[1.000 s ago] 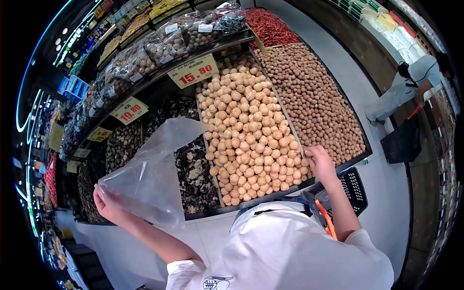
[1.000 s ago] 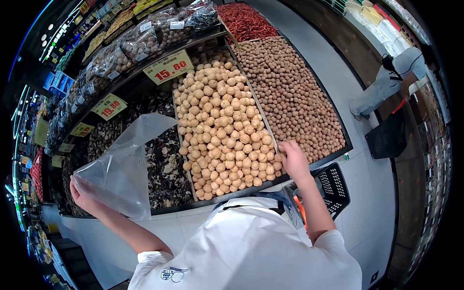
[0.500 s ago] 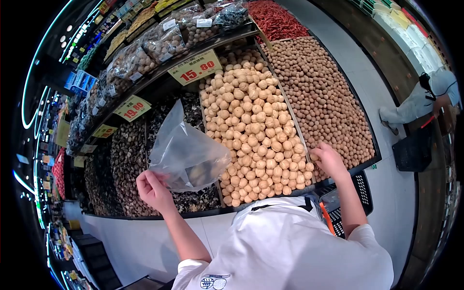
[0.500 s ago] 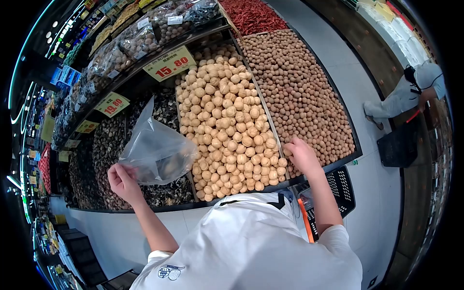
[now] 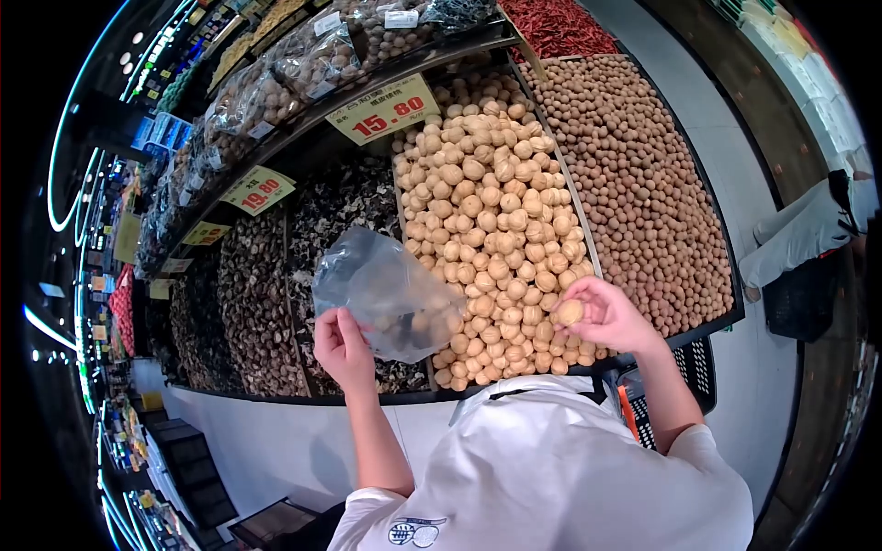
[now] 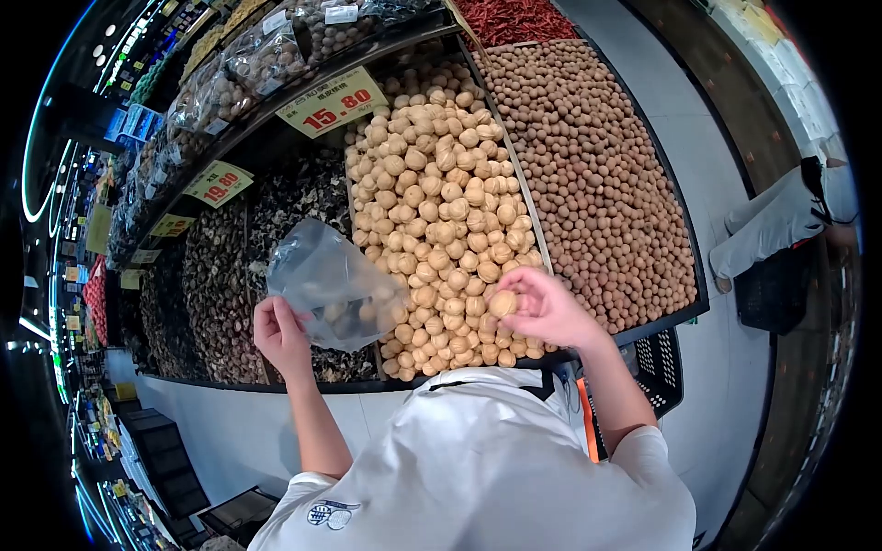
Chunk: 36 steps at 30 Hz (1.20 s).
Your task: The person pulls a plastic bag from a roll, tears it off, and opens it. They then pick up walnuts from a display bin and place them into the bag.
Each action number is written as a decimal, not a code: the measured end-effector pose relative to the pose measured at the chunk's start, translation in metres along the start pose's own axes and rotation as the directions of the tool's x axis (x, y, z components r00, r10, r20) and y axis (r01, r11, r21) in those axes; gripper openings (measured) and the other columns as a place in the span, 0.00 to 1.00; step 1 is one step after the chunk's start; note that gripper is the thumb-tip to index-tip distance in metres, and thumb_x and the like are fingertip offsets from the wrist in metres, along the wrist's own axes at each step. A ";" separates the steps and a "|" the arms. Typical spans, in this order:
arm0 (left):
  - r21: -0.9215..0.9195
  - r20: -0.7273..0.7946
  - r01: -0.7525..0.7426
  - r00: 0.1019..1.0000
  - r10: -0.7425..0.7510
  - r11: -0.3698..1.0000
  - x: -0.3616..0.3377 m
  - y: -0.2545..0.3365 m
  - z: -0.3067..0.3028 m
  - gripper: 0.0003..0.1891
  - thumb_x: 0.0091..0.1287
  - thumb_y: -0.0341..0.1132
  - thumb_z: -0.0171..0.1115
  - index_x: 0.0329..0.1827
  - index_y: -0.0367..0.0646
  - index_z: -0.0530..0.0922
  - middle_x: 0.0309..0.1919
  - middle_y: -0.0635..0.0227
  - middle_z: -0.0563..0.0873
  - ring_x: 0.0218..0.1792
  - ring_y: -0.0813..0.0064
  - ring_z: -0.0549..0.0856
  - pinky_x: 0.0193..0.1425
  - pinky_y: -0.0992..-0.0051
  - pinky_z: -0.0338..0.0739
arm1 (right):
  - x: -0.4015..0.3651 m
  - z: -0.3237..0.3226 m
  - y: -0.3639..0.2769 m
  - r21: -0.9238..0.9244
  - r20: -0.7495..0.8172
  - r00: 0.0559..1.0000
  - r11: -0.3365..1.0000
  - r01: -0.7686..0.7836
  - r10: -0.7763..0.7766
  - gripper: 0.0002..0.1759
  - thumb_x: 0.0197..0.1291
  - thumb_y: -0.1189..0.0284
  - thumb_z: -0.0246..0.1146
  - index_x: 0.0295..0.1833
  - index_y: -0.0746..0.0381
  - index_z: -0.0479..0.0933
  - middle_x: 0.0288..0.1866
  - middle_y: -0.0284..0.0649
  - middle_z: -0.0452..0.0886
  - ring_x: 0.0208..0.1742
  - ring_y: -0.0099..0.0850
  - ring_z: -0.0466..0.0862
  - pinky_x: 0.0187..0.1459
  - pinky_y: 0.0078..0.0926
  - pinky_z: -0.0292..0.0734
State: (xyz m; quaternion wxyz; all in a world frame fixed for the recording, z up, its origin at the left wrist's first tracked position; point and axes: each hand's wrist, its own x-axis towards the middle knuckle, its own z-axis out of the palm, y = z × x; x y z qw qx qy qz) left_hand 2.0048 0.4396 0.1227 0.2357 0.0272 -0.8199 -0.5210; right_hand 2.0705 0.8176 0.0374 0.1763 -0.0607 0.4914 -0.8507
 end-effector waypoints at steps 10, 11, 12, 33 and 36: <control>0.030 0.051 -0.027 0.998 0.026 0.999 -0.023 0.015 0.020 0.08 0.79 0.33 0.59 0.42 0.36 0.79 0.25 0.75 0.81 0.26 0.87 0.79 0.31 0.85 0.72 | 0.137 0.154 0.072 -0.114 0.253 0.955 0.985 -0.131 0.156 0.24 0.67 0.82 0.63 0.68 0.65 0.74 0.50 0.37 0.82 0.42 0.21 0.82 0.43 0.21 0.79; 0.050 0.055 -0.027 0.998 0.024 0.998 -0.027 0.015 0.021 0.08 0.79 0.32 0.59 0.42 0.36 0.79 0.25 0.75 0.81 0.26 0.88 0.79 0.31 0.85 0.71 | 0.148 0.164 0.069 -0.196 0.196 0.942 0.952 -0.234 0.272 0.21 0.67 0.80 0.63 0.65 0.64 0.77 0.49 0.37 0.83 0.40 0.22 0.81 0.40 0.21 0.78; 0.070 0.060 -0.027 0.998 0.023 0.997 -0.030 0.015 0.021 0.08 0.79 0.32 0.59 0.42 0.36 0.78 0.25 0.75 0.81 0.26 0.88 0.79 0.31 0.85 0.71 | 0.159 0.172 0.067 -0.199 0.204 0.941 0.953 -0.229 0.269 0.21 0.67 0.80 0.63 0.65 0.64 0.77 0.49 0.37 0.83 0.40 0.22 0.81 0.40 0.21 0.78; -0.183 0.049 0.159 0.987 -0.153 0.970 -0.039 0.016 0.021 0.09 0.81 0.35 0.56 0.41 0.41 0.77 0.25 0.76 0.79 0.21 0.90 0.73 0.24 0.86 0.63 | 0.210 0.174 0.087 -0.869 0.313 0.948 0.388 0.307 -0.052 0.11 0.65 0.79 0.59 0.52 0.65 0.81 0.45 0.43 0.86 0.44 0.33 0.84 0.48 0.31 0.80; -0.202 0.061 0.162 0.986 -0.152 0.966 -0.034 0.009 0.017 0.08 0.81 0.34 0.56 0.42 0.41 0.76 0.25 0.75 0.79 0.21 0.89 0.74 0.23 0.86 0.63 | 0.164 0.157 0.078 -0.592 0.227 0.972 0.802 0.083 0.066 0.14 0.62 0.78 0.61 0.53 0.67 0.81 0.45 0.48 0.87 0.45 0.37 0.85 0.50 0.33 0.81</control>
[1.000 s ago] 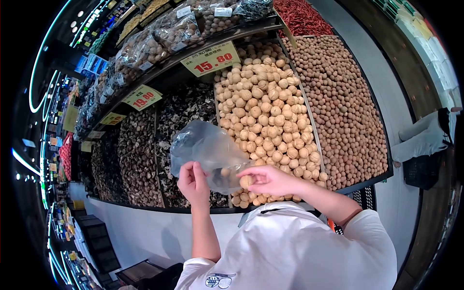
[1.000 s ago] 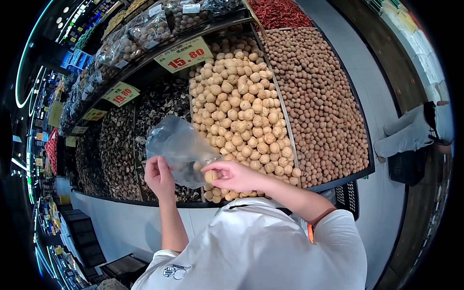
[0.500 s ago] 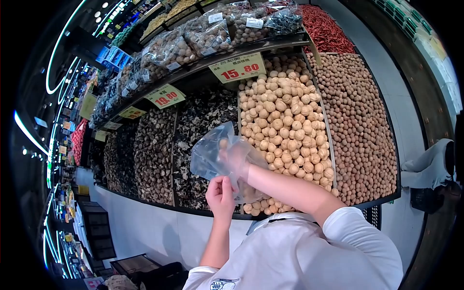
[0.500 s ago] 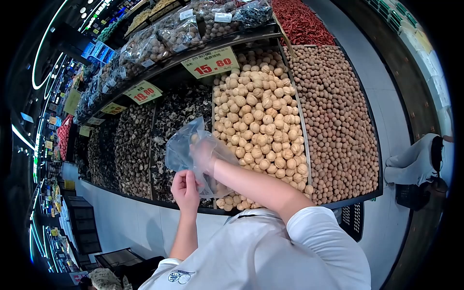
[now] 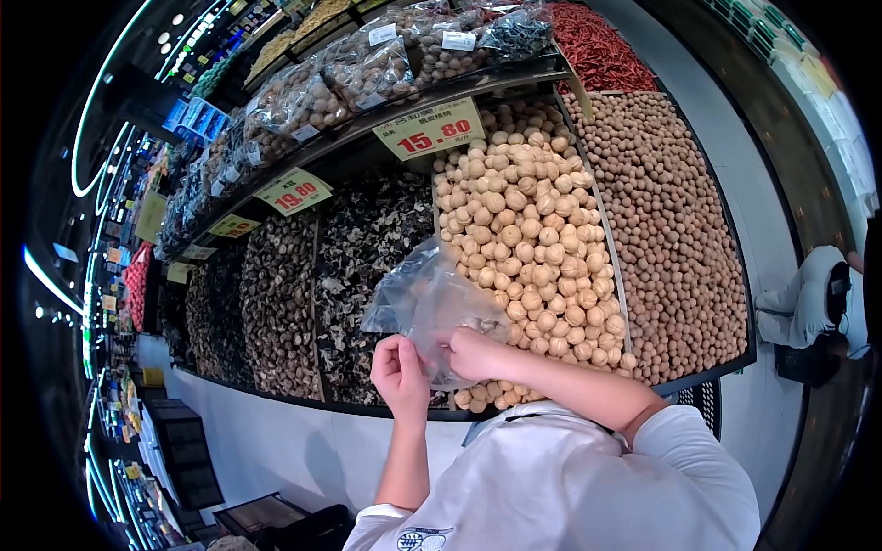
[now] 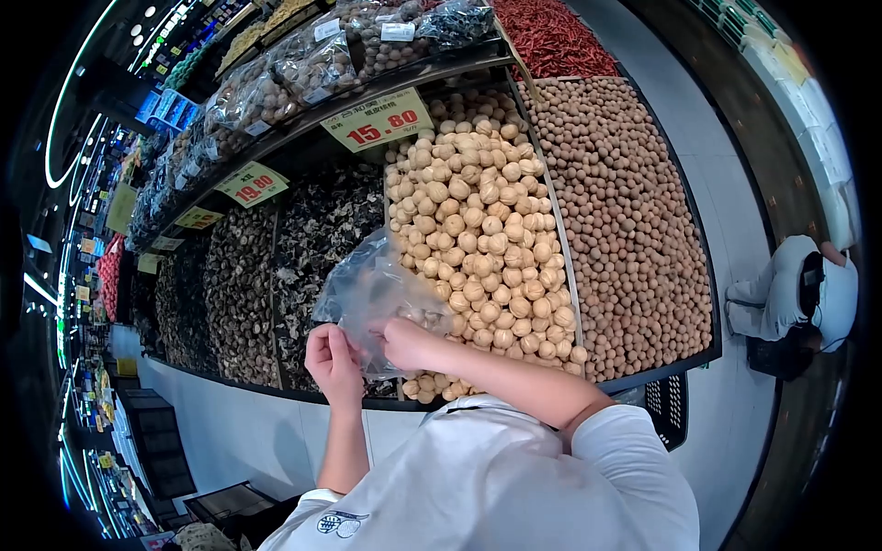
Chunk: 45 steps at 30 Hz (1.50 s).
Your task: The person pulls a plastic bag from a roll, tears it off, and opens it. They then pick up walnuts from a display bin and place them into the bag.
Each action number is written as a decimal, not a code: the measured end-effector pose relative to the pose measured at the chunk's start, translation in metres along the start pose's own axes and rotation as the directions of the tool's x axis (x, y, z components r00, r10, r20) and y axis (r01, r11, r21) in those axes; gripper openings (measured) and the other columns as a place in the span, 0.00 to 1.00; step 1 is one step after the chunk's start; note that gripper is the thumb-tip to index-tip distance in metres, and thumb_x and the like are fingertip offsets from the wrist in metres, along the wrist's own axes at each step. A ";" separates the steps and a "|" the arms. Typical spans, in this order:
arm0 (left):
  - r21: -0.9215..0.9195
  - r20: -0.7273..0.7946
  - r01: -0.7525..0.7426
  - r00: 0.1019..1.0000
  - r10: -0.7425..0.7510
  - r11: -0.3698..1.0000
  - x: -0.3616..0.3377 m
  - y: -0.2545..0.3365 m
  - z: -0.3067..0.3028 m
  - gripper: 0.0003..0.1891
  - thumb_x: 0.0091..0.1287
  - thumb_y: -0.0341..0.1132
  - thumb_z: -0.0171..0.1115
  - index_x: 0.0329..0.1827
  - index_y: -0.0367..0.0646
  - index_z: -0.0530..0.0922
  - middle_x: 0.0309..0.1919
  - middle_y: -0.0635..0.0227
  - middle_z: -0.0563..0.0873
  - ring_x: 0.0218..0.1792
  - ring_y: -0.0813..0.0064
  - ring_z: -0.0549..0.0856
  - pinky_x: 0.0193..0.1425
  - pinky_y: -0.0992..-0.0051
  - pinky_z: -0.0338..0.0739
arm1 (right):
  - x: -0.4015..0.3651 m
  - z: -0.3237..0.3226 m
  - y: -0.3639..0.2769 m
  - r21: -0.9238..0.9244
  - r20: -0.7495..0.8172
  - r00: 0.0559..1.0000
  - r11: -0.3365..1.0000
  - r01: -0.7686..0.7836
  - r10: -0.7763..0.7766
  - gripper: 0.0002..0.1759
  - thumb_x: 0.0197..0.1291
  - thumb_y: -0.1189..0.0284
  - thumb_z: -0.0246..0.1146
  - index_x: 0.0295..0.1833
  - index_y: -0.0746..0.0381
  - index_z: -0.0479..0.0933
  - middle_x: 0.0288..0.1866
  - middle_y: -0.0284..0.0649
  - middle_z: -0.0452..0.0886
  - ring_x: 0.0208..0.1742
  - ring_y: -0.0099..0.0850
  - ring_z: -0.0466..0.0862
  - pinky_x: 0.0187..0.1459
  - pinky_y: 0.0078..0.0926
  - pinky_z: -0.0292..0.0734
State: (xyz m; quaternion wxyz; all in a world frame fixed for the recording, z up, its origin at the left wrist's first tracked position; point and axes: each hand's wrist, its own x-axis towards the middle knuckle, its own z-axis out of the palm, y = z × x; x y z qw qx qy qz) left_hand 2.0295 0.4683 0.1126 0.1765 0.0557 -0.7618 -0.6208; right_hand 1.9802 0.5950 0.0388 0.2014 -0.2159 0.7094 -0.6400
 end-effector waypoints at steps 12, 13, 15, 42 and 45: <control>0.046 0.152 -0.034 0.988 0.027 0.998 0.000 -0.009 -0.006 0.17 0.60 0.22 0.76 0.48 0.40 0.77 0.33 0.79 0.77 0.32 0.89 0.74 0.39 0.87 0.69 | -0.158 -0.102 0.010 0.030 -0.616 0.776 0.988 -0.151 0.137 0.10 0.65 0.76 0.69 0.51 0.66 0.82 0.40 0.37 0.86 0.38 0.22 0.84 0.42 0.21 0.80; 0.061 0.151 -0.055 0.988 0.045 0.997 0.000 -0.013 -0.005 0.17 0.60 0.23 0.76 0.49 0.40 0.78 0.34 0.78 0.78 0.32 0.89 0.74 0.39 0.87 0.69 | -0.163 -0.110 0.016 -0.019 -0.655 0.742 0.978 -0.206 0.144 0.11 0.64 0.76 0.69 0.50 0.66 0.82 0.41 0.38 0.85 0.37 0.24 0.84 0.42 0.22 0.81; 0.123 0.165 -0.124 0.981 0.103 0.985 0.002 -0.012 -0.005 0.15 0.63 0.24 0.74 0.50 0.40 0.78 0.36 0.76 0.81 0.35 0.88 0.77 0.40 0.86 0.73 | -0.173 -0.122 0.023 -0.066 -0.696 0.703 0.961 -0.267 0.147 0.11 0.63 0.76 0.70 0.50 0.66 0.82 0.41 0.39 0.84 0.37 0.26 0.84 0.42 0.23 0.81; 0.159 0.339 0.039 0.936 -0.091 0.987 -0.014 -0.008 -0.005 0.14 0.66 0.24 0.71 0.52 0.38 0.79 0.32 0.80 0.78 0.32 0.91 0.74 0.35 0.87 0.67 | -0.175 -0.111 0.007 0.374 -0.491 0.804 0.915 -0.151 0.334 0.12 0.69 0.76 0.61 0.55 0.66 0.79 0.44 0.37 0.82 0.29 0.22 0.82 0.34 0.21 0.79; 0.113 0.327 0.033 0.943 -0.068 0.993 -0.018 -0.012 -0.002 0.13 0.67 0.22 0.69 0.53 0.37 0.79 0.33 0.79 0.79 0.32 0.91 0.75 0.35 0.87 0.67 | -0.156 -0.098 0.003 0.648 -0.309 0.864 0.753 -0.115 0.398 0.13 0.76 0.70 0.53 0.56 0.65 0.76 0.38 0.37 0.80 0.30 0.26 0.82 0.32 0.23 0.79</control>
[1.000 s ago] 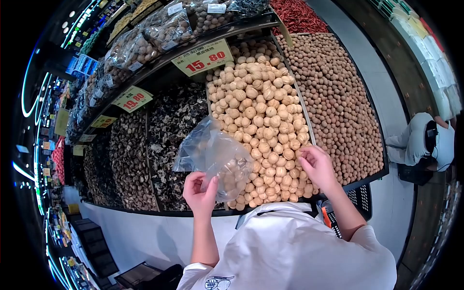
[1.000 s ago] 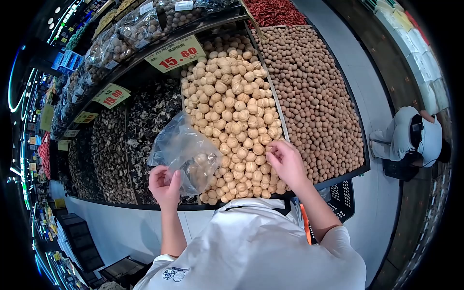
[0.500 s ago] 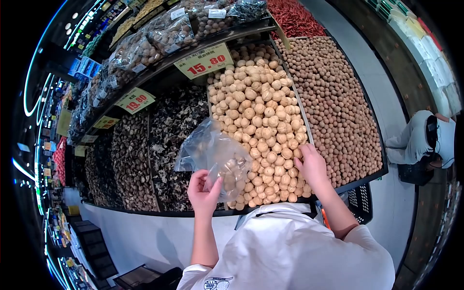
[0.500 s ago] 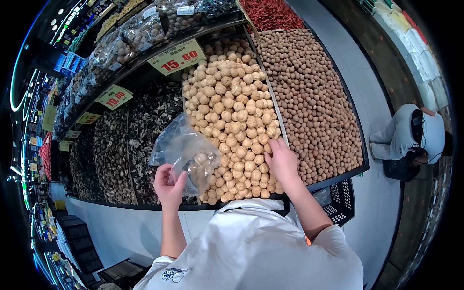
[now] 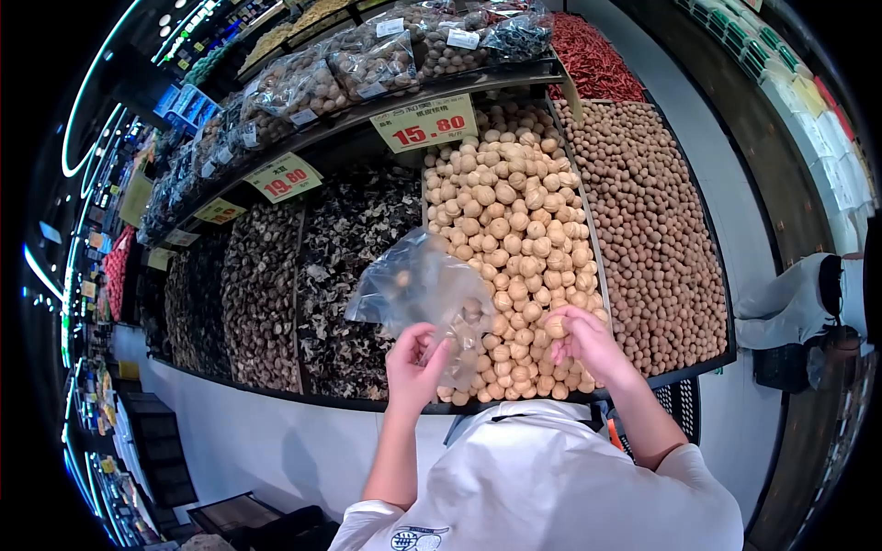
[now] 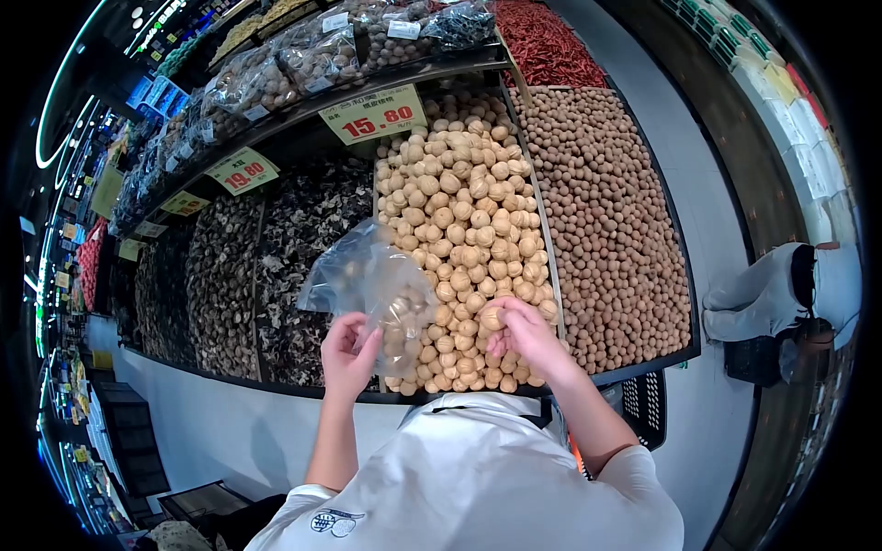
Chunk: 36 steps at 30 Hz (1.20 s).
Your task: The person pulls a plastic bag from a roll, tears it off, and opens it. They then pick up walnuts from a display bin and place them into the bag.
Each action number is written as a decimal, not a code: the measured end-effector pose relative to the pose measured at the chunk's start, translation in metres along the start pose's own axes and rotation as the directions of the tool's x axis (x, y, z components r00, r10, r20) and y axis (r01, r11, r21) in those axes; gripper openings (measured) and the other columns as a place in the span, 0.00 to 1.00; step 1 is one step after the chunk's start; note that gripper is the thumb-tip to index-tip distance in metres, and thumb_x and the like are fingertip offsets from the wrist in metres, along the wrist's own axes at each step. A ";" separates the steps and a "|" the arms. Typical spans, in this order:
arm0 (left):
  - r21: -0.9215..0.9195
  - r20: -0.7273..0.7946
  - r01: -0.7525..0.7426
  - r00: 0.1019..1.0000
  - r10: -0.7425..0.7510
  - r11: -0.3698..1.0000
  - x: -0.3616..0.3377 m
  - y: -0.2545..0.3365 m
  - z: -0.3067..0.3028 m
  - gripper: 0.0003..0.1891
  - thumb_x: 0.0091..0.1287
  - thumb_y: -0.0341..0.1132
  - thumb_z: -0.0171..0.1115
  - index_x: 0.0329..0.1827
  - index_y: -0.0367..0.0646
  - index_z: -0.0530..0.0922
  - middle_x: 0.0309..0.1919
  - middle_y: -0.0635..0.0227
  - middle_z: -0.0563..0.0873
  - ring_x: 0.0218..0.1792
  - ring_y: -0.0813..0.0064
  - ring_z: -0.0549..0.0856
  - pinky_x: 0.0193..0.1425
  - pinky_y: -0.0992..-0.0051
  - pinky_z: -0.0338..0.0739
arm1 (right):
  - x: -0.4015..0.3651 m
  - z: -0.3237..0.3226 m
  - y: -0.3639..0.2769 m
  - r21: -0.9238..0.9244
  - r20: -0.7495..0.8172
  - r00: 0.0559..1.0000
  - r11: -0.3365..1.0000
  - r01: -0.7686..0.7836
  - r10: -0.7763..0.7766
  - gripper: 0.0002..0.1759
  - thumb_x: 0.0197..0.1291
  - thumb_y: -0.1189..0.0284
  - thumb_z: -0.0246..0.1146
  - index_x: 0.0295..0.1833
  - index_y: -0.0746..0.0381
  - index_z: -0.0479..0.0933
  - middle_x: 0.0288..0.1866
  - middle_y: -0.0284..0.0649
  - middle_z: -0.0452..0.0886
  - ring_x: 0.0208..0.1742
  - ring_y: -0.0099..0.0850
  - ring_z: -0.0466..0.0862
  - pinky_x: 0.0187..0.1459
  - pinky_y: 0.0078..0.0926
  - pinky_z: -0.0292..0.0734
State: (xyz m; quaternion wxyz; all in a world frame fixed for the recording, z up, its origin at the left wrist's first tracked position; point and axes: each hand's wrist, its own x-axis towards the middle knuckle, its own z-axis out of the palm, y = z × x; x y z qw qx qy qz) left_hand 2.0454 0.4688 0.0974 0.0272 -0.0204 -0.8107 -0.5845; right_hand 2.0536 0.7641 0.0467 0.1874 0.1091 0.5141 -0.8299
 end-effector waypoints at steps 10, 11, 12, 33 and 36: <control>-0.082 -0.037 0.015 0.999 -0.018 0.997 -0.006 0.001 0.003 0.11 0.69 0.22 0.68 0.52 0.37 0.80 0.34 0.79 0.80 0.33 0.91 0.75 0.35 0.87 0.67 | 0.067 0.085 0.049 -0.064 0.269 0.937 0.975 -0.211 0.221 0.16 0.78 0.60 0.56 0.55 0.63 0.74 0.37 0.38 0.82 0.27 0.25 0.82 0.25 0.20 0.74; -0.097 -0.030 0.020 0.999 -0.023 0.995 -0.006 0.001 0.003 0.11 0.69 0.22 0.67 0.52 0.37 0.80 0.34 0.79 0.80 0.33 0.91 0.75 0.35 0.87 0.67 | 0.073 0.095 0.047 -0.132 0.273 0.948 0.983 -0.129 0.161 0.16 0.78 0.60 0.57 0.56 0.63 0.74 0.37 0.38 0.82 0.27 0.24 0.82 0.25 0.19 0.74; -0.107 -0.026 0.020 0.999 -0.023 0.994 -0.006 -0.001 0.003 0.11 0.69 0.22 0.67 0.52 0.37 0.80 0.35 0.79 0.81 0.33 0.91 0.75 0.35 0.87 0.67 | 0.077 0.104 0.037 -0.212 0.253 0.958 0.974 -0.079 0.133 0.16 0.76 0.62 0.59 0.58 0.64 0.75 0.37 0.38 0.82 0.27 0.25 0.83 0.28 0.21 0.77; -0.206 -0.107 -0.098 0.991 0.077 0.974 -0.001 -0.003 -0.001 0.09 0.72 0.23 0.65 0.53 0.35 0.79 0.33 0.78 0.80 0.33 0.90 0.76 0.37 0.86 0.70 | 0.004 0.049 0.046 -0.133 0.003 0.995 0.986 0.099 -0.099 0.09 0.73 0.75 0.62 0.54 0.66 0.79 0.40 0.34 0.85 0.39 0.19 0.83 0.41 0.17 0.78; -0.203 -0.100 -0.100 0.992 0.081 0.974 0.002 -0.004 -0.004 0.10 0.70 0.23 0.66 0.53 0.35 0.79 0.32 0.78 0.79 0.32 0.90 0.75 0.36 0.86 0.69 | -0.010 0.001 0.071 -0.253 -0.250 0.941 0.954 0.162 -0.227 0.06 0.71 0.75 0.64 0.49 0.66 0.80 0.37 0.30 0.83 0.37 0.15 0.80 0.39 0.14 0.75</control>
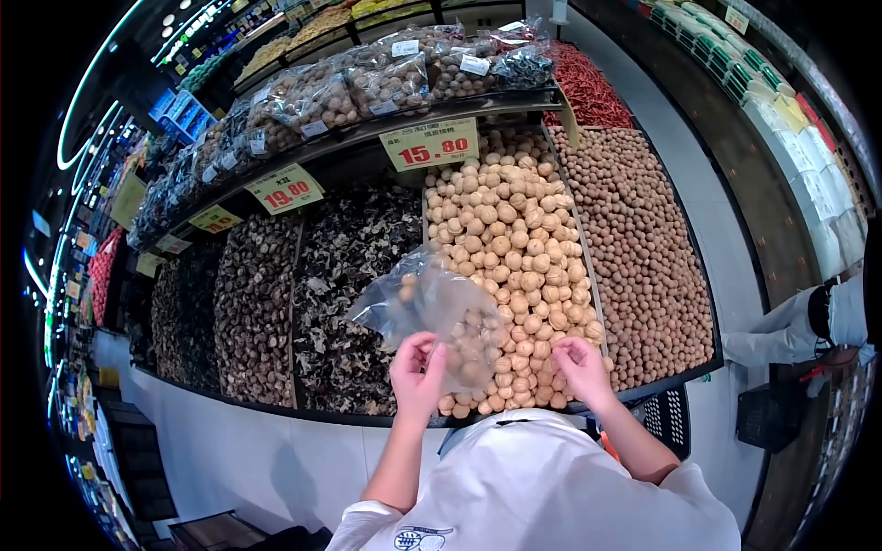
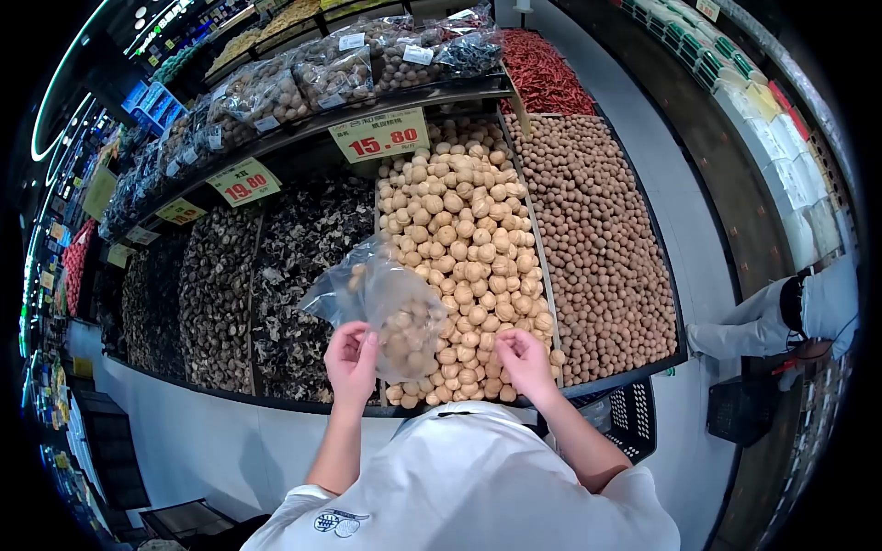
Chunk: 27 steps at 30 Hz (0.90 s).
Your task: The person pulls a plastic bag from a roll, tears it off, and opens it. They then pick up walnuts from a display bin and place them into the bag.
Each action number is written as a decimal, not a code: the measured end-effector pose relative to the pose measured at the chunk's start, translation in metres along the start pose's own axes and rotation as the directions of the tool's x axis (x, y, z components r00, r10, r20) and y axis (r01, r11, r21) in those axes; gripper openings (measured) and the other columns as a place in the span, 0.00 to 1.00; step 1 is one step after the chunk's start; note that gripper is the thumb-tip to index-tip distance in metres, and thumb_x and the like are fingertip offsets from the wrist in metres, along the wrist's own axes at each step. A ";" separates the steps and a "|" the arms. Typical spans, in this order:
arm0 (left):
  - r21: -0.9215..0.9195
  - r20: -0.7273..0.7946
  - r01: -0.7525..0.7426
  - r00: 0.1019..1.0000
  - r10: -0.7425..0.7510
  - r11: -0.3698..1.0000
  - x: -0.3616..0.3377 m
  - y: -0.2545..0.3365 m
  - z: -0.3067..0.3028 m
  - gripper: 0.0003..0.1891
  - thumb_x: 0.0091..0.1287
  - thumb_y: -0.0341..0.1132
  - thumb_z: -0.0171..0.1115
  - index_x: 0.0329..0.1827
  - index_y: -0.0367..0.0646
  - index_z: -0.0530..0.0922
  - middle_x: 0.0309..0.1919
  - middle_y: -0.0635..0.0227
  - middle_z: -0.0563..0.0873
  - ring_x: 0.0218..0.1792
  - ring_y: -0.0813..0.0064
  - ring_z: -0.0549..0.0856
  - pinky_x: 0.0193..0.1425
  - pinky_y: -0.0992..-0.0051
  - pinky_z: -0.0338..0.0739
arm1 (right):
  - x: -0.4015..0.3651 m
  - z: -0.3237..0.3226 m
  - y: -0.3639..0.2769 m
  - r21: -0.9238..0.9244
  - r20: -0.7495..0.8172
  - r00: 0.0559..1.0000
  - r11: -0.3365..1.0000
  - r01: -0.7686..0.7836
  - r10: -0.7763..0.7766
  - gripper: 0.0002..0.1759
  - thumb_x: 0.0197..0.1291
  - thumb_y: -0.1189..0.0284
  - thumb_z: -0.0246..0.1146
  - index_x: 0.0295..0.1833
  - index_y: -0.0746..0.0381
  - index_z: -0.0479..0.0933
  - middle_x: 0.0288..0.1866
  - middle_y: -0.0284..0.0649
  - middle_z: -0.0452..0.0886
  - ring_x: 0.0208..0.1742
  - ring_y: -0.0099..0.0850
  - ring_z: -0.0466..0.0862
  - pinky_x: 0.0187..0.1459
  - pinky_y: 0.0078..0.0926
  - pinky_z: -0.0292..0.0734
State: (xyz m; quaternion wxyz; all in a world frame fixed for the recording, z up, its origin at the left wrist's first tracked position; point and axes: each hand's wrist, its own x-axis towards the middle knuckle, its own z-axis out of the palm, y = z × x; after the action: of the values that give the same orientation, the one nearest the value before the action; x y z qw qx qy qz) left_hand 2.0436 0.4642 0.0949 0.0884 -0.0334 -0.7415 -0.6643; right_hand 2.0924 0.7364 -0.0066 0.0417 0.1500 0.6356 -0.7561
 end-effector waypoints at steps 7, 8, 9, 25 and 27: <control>0.192 0.117 -0.026 0.993 0.004 0.981 -0.007 -0.007 -0.016 0.16 0.64 0.23 0.72 0.53 0.37 0.79 0.35 0.77 0.79 0.33 0.89 0.74 0.37 0.86 0.69 | -0.001 -0.035 -0.008 -0.392 -0.254 0.927 0.906 0.161 -0.275 0.13 0.63 0.76 0.69 0.52 0.67 0.80 0.42 0.38 0.83 0.34 0.24 0.82 0.38 0.22 0.79; 0.232 0.121 -0.016 0.993 -0.013 0.973 -0.009 -0.008 -0.017 0.17 0.62 0.24 0.74 0.53 0.37 0.79 0.35 0.77 0.79 0.33 0.89 0.74 0.37 0.86 0.69 | -0.001 -0.032 -0.019 -0.565 -0.203 0.901 0.797 0.212 -0.384 0.15 0.62 0.76 0.70 0.53 0.66 0.79 0.45 0.41 0.82 0.34 0.27 0.83 0.39 0.24 0.80; 0.228 0.125 -0.017 0.992 -0.012 0.974 -0.009 -0.004 -0.016 0.17 0.62 0.24 0.74 0.53 0.37 0.79 0.35 0.77 0.79 0.33 0.89 0.74 0.37 0.86 0.69 | 0.001 -0.029 -0.027 -0.714 -0.131 0.869 0.653 0.252 -0.477 0.17 0.61 0.76 0.70 0.55 0.65 0.79 0.48 0.43 0.82 0.35 0.31 0.83 0.41 0.27 0.81; 0.416 0.139 0.005 0.988 -0.069 0.910 -0.018 0.014 -0.035 0.08 0.65 0.32 0.73 0.36 0.38 0.83 0.25 0.73 0.78 0.24 0.84 0.72 0.28 0.80 0.67 | 0.042 0.028 -0.051 -0.816 0.191 0.886 0.434 0.383 -0.423 0.21 0.60 0.70 0.71 0.58 0.62 0.78 0.51 0.46 0.81 0.49 0.46 0.83 0.50 0.38 0.81; 0.389 0.122 0.002 0.991 -0.054 0.921 -0.016 0.013 -0.035 0.07 0.66 0.31 0.72 0.34 0.38 0.83 0.24 0.74 0.78 0.22 0.85 0.71 0.27 0.80 0.66 | 0.046 0.039 -0.055 -0.833 0.181 0.903 0.427 0.351 -0.390 0.20 0.61 0.69 0.70 0.58 0.61 0.78 0.50 0.45 0.80 0.46 0.46 0.84 0.47 0.40 0.82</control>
State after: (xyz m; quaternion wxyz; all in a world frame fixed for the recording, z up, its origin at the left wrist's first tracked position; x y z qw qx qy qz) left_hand 2.0645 0.4320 0.1086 0.0352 -0.0481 -0.8627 -0.5021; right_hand 2.0275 0.7144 0.0386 -0.0699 -0.0181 0.9397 -0.3342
